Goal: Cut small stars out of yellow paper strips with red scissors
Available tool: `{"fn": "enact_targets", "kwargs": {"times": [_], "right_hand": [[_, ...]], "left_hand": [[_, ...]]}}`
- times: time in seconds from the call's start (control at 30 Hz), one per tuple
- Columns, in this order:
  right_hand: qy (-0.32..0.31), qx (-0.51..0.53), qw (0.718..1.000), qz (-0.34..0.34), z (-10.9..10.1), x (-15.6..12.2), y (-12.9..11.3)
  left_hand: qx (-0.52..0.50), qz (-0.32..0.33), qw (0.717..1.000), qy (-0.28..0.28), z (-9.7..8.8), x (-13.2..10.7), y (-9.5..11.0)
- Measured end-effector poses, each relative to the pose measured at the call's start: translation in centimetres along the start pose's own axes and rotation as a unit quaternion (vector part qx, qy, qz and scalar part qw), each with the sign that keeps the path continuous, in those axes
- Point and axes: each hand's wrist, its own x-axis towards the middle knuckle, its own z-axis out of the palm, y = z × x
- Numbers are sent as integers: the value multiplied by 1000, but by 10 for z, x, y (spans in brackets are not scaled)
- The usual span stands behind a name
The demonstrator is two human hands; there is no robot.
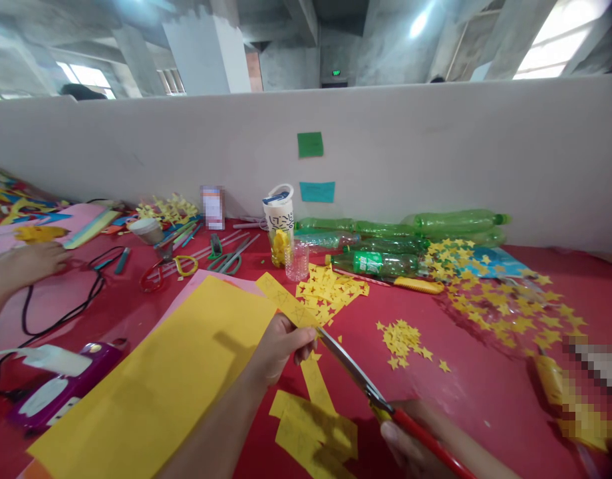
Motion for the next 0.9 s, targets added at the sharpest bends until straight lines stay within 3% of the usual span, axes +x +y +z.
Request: {"fn": "enact_targets", "kwargs": {"times": [0.17,0.33,0.57,0.73,0.9], "right_hand": [[-90,-10,996,-9,-2,8,5],[-130,-25,991,-35,1,16,10],[-96,-36,995,-20,3,13,12],[-107,42,993,13,3,11,18],[-77,106,991,27,8,4,19]], "left_hand": [[-2,0,1000,0,1,0,1],[3,-1,1000,3,1,0,1],[-5,1,1000,-6,-1,-1,-1],[3,22,1000,-12,-1,0,-6],[-14,71,997,38,12,-7,-11]]}}
